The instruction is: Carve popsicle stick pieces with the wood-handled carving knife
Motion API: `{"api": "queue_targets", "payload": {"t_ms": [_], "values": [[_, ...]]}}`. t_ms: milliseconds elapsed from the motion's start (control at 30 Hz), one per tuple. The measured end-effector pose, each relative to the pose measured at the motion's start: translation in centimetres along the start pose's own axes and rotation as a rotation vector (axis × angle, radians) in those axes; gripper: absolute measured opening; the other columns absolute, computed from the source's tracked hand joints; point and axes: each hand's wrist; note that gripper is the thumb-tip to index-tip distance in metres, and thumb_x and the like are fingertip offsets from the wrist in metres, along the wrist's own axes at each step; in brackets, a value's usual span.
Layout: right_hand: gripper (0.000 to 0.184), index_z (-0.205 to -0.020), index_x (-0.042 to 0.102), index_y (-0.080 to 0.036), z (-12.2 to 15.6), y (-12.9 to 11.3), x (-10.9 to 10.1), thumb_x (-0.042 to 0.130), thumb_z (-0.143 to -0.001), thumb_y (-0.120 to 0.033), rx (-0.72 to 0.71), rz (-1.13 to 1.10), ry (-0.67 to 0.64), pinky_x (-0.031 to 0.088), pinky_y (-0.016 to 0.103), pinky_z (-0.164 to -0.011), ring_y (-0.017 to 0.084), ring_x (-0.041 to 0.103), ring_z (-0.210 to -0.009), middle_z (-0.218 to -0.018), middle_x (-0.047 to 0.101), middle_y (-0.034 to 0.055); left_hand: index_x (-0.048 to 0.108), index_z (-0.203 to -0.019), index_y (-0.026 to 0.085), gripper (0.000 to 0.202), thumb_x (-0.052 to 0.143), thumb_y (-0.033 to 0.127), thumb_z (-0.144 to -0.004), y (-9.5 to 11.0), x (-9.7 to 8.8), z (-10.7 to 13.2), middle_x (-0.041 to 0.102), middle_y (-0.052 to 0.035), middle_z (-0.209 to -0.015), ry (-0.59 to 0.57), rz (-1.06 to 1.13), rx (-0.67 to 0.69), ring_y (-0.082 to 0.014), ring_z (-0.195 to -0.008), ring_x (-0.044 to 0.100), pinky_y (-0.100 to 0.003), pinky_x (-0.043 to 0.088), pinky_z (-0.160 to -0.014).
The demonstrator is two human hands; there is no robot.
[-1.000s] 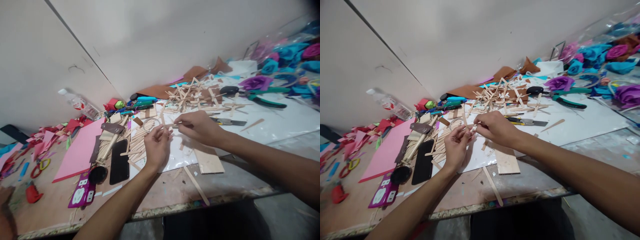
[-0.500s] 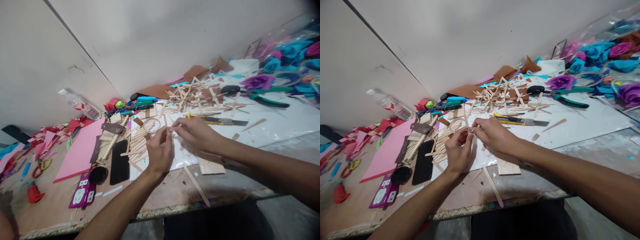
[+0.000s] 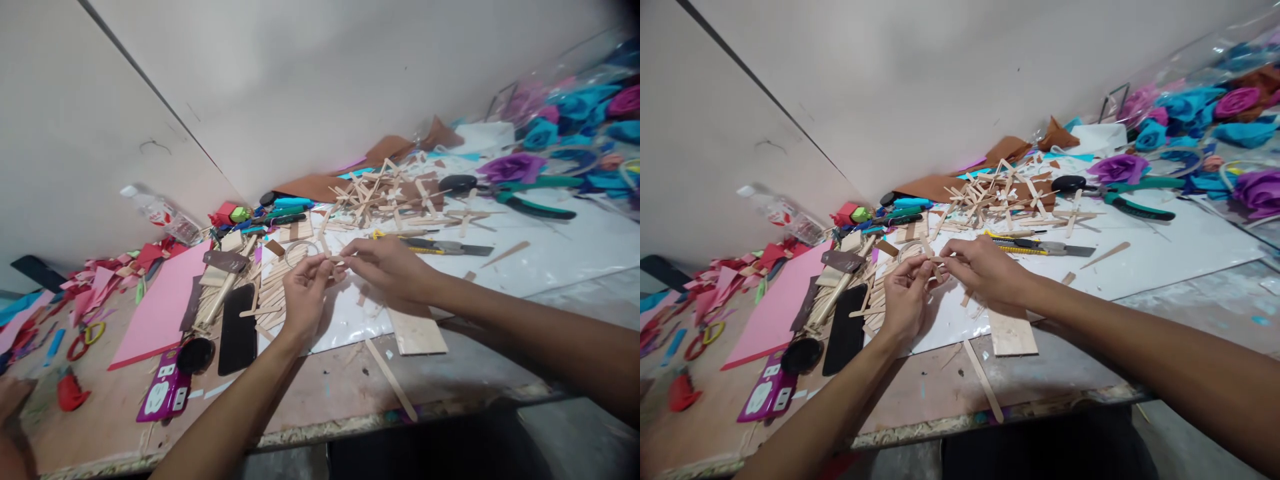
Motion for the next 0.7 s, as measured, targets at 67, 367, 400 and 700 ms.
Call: {"api": "queue_targets", "payload": {"t_ms": [67, 367, 400, 700], "values": [[0.022, -0.094, 0.078, -0.014, -0.2, 0.1, -0.5, 0.058, -0.098, -0.023, -0.032, -0.023, -0.021, 0.04, 0.022, -0.059, 0.011, 0.062, -0.057, -0.069, 0.076, 0.0015, 0.079, -0.095, 0.02, 0.035, 0.096, 0.044, -0.075, 0.1, -0.2, -0.3, 0.084, -0.0046, -0.094, -0.034, 0.043, -0.04, -0.0196, -0.087, 0.082, -0.035, 0.069, -0.084], [0.02, -0.094, 0.075, -0.015, -0.4, -0.9, -2.3, 0.057, -0.099, -0.021, -0.175, 0.039, -0.129, 0.033, 0.021, -0.054, 0.009, 0.05, -0.05, -0.059, 0.065, -0.0032, 0.078, -0.077, 0.022, 0.033, 0.101, 0.042, -0.067, 1.5, -0.4, 0.0, 0.085, -0.0045, -0.088, -0.102, 0.089, -0.132, -0.023, -0.09, 0.083, -0.036, 0.071, -0.079], [0.02, -0.091, 0.074, -0.015, -0.4, -1.1, -2.4, 0.057, -0.099, -0.021, -0.162, 0.048, -0.137, 0.034, 0.022, -0.054, 0.009, 0.05, -0.05, -0.058, 0.065, -0.0032, 0.078, -0.076, 0.021, 0.033, 0.102, 0.042, -0.066, 1.6, -0.3, 0.0, 0.085, -0.0045, -0.087, -0.101, 0.08, -0.132, -0.023, -0.088, 0.083, -0.036, 0.071, -0.077], [0.02, -0.085, 0.075, -0.015, 0.0, -2.2, -1.5, 0.059, -0.096, -0.019, -0.047, 0.068, -0.051, 0.031, 0.023, -0.054, 0.009, 0.046, -0.047, -0.054, 0.06, -0.0033, 0.083, -0.084, 0.022, 0.018, 0.093, 0.036, -0.081, 1.5, -0.4, 0.5, 0.084, -0.0054, -0.09, -0.059, -0.058, -0.047, -0.0203, -0.086, 0.082, -0.035, 0.072, -0.08]]}}
Point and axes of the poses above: each hand's wrist, its own z-axis away from the middle knuckle, its own x-axis out of the palm, y = z × x
